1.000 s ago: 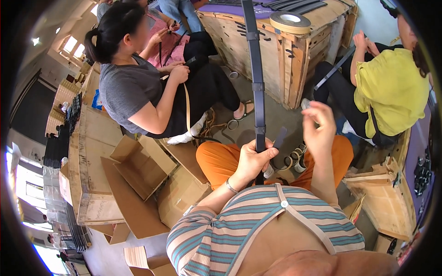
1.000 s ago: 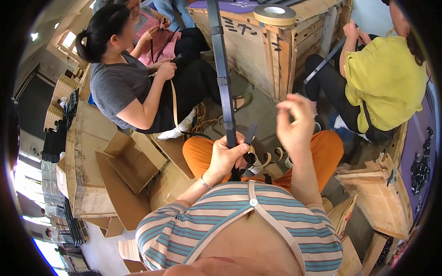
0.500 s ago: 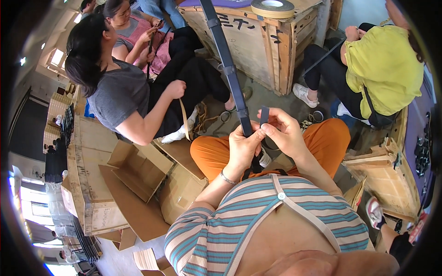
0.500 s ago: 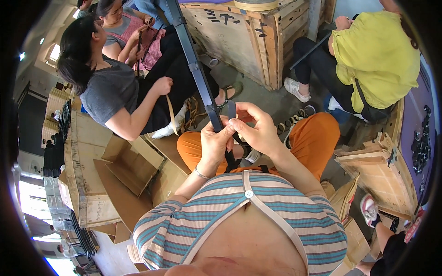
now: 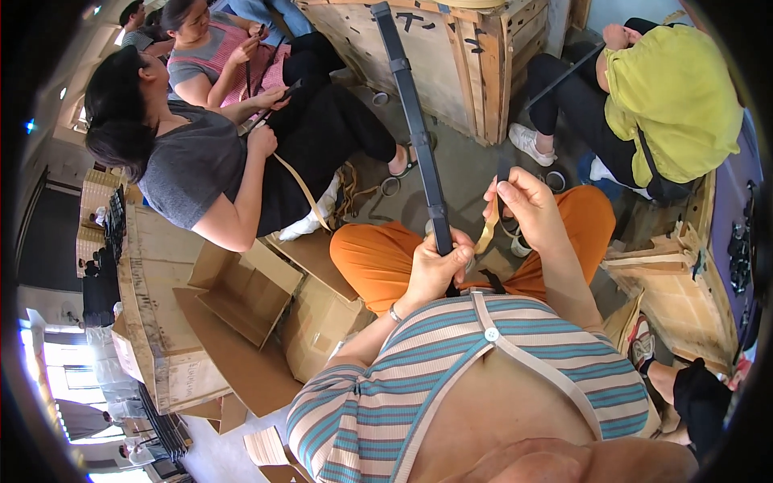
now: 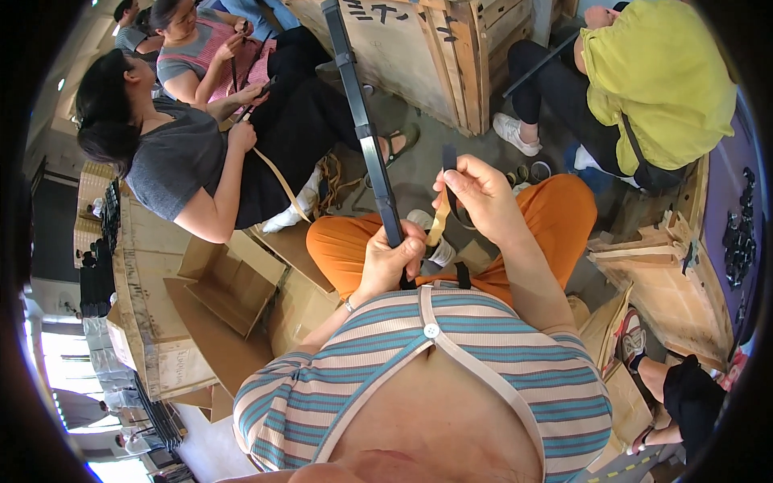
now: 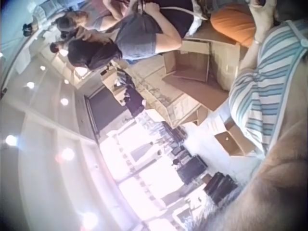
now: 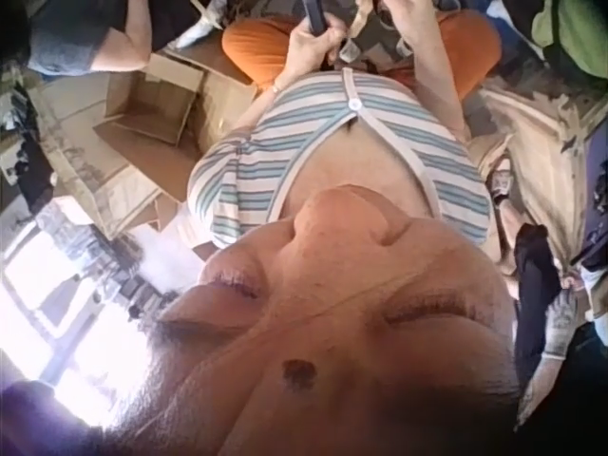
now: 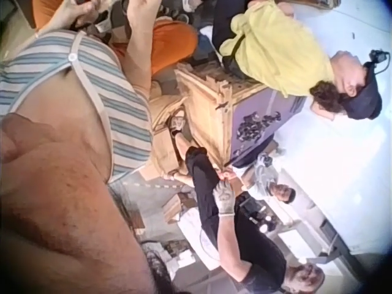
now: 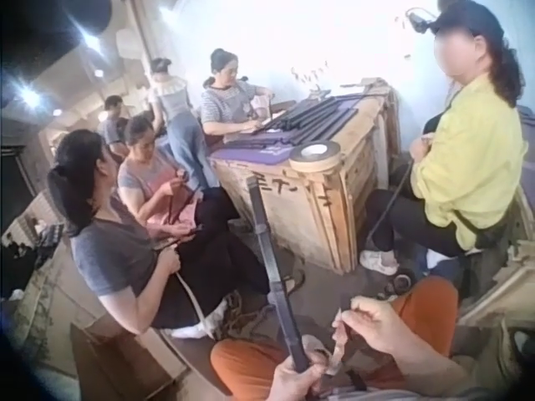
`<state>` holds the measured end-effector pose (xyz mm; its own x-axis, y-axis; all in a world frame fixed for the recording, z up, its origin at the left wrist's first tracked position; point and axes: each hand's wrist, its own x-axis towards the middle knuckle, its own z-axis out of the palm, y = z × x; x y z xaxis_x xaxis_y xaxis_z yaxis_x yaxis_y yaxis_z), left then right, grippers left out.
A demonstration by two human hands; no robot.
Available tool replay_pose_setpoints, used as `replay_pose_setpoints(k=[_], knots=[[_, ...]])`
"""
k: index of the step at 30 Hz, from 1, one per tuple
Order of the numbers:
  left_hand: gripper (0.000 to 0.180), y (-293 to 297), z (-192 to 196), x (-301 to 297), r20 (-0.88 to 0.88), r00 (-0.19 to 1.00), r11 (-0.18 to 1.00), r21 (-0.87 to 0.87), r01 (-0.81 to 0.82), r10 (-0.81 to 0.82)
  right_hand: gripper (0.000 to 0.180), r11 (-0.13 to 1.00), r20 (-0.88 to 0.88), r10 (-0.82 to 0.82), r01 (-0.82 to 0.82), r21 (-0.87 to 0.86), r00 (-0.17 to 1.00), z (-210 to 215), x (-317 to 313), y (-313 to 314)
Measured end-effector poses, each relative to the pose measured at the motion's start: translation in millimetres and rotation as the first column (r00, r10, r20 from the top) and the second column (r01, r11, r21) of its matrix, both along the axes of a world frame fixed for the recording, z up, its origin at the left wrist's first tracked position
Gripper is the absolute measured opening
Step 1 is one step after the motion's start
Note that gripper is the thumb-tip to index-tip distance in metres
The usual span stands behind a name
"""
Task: The recorder is applying tape to secure components on long black bars while seated in a workshop.
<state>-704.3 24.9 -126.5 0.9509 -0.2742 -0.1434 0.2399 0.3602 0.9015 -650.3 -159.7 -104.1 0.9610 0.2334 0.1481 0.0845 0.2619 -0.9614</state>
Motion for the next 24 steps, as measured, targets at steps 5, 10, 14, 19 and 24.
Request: replay_pose_setpoints(k=[5, 10, 14, 19, 24], knots=[[0.034, 16, -25, -22, -0.088, 0.930, 0.931, -0.124, 0.345, -0.356, 0.015, 0.985, -0.041, -0.091, 0.096, 0.145, 0.995, -8, 0, -10], [0.030, 14, -24, -6, -0.019, 0.914, 0.889, -0.240, 0.390, -0.406, 0.014, 0.996, 0.010, 0.091, -0.092, 0.024, 0.996, -11, -4, -12], [0.025, 5, -5, 5, -0.121, 0.913, 0.887, -0.316, 0.338, -0.391, 0.014, 0.981, 0.025, 0.174, -0.176, 0.084, 0.984, -5, -2, 11], [0.026, 4, -11, 9, -0.140, 0.900, 0.892, -0.263, 0.368, -0.413, 0.016, 0.951, -0.125, 0.307, -0.299, 0.075, 0.944, -10, 16, 20], [0.031, 3, -18, 32, -0.144, 0.883, 0.886, -0.207, 0.414, -0.447, 0.019, 0.983, -0.095, 0.133, -0.144, -0.115, 0.987, -19, 35, 23]])
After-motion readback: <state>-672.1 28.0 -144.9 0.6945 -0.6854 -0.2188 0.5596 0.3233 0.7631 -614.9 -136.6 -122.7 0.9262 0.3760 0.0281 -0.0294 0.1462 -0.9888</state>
